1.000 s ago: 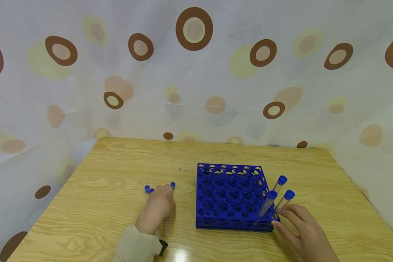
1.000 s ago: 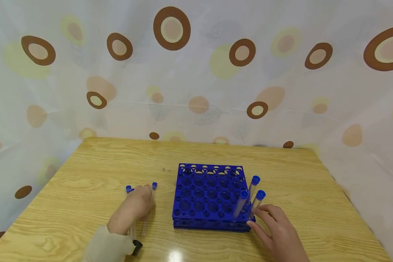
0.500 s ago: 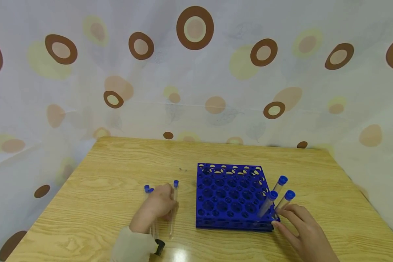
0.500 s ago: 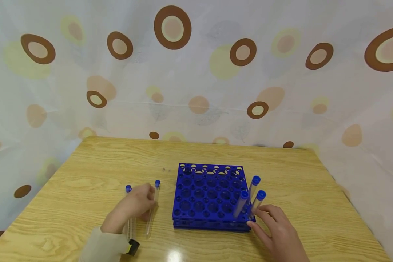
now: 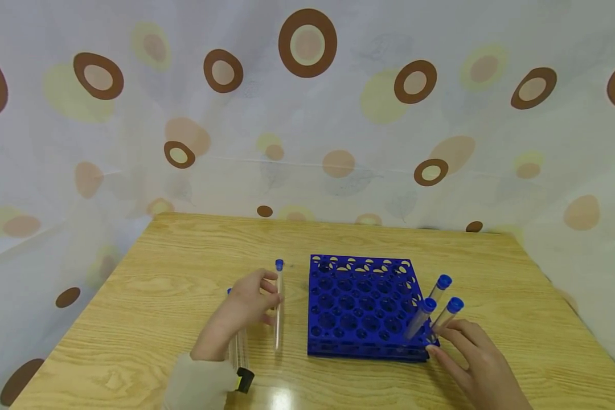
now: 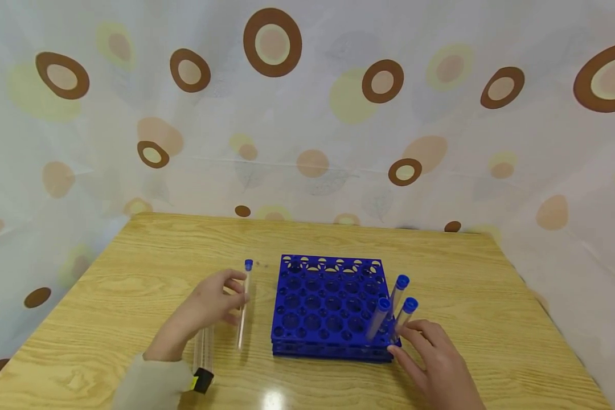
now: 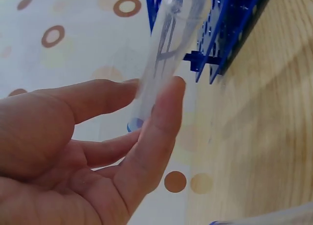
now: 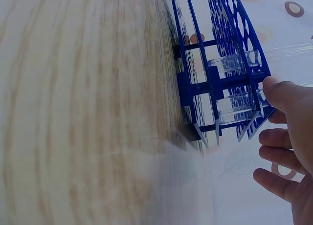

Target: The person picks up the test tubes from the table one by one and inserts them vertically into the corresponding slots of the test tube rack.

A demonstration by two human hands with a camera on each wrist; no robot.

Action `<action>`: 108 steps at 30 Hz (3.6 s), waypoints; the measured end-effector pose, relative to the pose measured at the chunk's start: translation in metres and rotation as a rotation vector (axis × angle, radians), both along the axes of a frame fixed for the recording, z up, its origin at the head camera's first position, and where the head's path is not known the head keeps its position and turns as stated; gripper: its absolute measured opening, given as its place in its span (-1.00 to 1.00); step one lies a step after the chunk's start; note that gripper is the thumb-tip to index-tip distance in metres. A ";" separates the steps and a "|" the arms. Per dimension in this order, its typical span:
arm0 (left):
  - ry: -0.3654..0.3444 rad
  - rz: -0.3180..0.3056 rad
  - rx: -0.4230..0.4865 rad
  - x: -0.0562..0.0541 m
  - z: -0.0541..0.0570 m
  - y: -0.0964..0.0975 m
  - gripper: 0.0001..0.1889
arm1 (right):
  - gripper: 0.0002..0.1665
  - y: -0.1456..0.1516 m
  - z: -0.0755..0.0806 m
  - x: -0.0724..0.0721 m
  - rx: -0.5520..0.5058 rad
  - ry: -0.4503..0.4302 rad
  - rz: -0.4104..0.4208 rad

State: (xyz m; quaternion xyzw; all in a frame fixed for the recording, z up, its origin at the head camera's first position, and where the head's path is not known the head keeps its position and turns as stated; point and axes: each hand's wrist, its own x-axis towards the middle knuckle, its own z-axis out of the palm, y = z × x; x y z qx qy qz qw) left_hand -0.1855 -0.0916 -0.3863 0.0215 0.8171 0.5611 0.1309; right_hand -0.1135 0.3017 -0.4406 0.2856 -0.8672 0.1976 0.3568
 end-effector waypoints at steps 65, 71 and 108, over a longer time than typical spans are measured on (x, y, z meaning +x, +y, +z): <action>0.512 -0.244 0.191 0.018 0.040 0.155 -0.60 | -0.58 -0.001 0.005 0.005 0.023 -0.077 -0.070; 0.543 -0.249 0.173 0.017 0.036 0.163 -0.65 | -0.53 0.000 0.002 0.003 0.000 -0.043 -0.044; 0.631 -0.272 -0.181 0.018 0.010 0.181 -0.63 | -0.59 -0.003 0.005 0.006 0.041 -0.096 -0.095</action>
